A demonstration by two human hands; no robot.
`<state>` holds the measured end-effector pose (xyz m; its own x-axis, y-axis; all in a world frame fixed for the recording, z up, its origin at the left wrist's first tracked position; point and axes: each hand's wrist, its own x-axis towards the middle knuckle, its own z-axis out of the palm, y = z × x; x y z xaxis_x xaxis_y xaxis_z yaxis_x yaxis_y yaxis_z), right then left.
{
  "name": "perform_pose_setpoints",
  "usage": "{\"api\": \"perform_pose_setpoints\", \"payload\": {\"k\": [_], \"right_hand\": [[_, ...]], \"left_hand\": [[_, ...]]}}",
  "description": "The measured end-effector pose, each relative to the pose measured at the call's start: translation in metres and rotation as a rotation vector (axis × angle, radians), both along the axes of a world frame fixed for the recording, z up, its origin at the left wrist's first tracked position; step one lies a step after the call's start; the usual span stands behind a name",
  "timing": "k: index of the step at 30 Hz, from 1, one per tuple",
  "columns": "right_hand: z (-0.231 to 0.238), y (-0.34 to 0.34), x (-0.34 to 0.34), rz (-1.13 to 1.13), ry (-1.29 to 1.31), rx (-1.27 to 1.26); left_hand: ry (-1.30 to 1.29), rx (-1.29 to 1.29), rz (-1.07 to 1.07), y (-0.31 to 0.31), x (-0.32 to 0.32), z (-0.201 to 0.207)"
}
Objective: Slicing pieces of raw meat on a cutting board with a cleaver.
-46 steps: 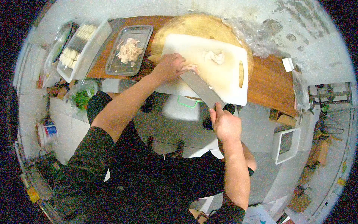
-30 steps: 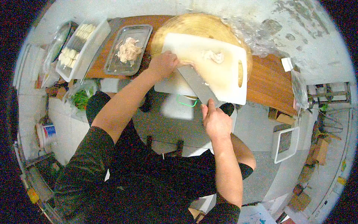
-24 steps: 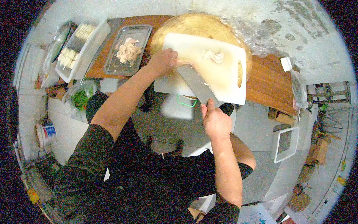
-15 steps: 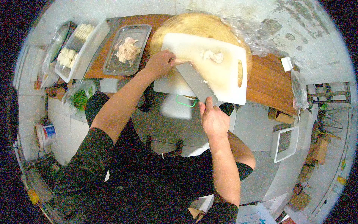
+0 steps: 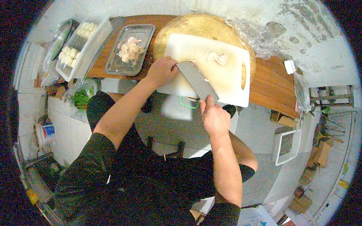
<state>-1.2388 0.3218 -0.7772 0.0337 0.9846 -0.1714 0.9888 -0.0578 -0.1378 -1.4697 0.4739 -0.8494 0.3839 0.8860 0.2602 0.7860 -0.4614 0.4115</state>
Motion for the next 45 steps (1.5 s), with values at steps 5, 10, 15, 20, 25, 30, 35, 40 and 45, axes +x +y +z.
{"api": "perform_pose_setpoints", "payload": {"k": [5, 10, 15, 20, 25, 30, 35, 40, 45], "right_hand": [[-0.007, 0.006, -0.009, 0.045, -0.065, 0.018], [-0.009, 0.012, -0.02, -0.006, -0.073, 0.088], [-0.023, 0.014, -0.008, 0.031, -0.045, 0.076], [-0.006, 0.013, 0.004, 0.007, -0.004, 0.042], [-0.004, 0.008, 0.012, -0.023, -0.018, 0.021], [-0.02, 0.003, 0.015, 0.048, -0.05, 0.115], [-0.022, 0.005, 0.014, 0.076, -0.056, 0.125], [-0.016, 0.012, 0.005, 0.037, -0.042, 0.092], [-0.015, 0.018, 0.004, 0.06, -0.042, 0.068]], "left_hand": [[0.062, -0.01, -0.014, -0.01, -0.01, 0.004], [0.054, -0.152, 0.115, -0.023, 0.003, 0.009], [0.027, -0.298, 0.221, -0.013, 0.009, 0.015], [0.023, -0.371, 0.289, 0.005, 0.006, 0.018], [0.065, -0.416, 0.299, 0.008, 0.007, 0.02], [0.111, -0.472, 0.288, 0.01, 0.007, 0.02], [0.129, -0.559, 0.264, 0.013, 0.007, 0.024], [0.325, -0.523, 0.085, 0.019, 0.006, 0.02], [0.336, -0.52, 0.066, 0.02, 0.005, 0.015]]}}
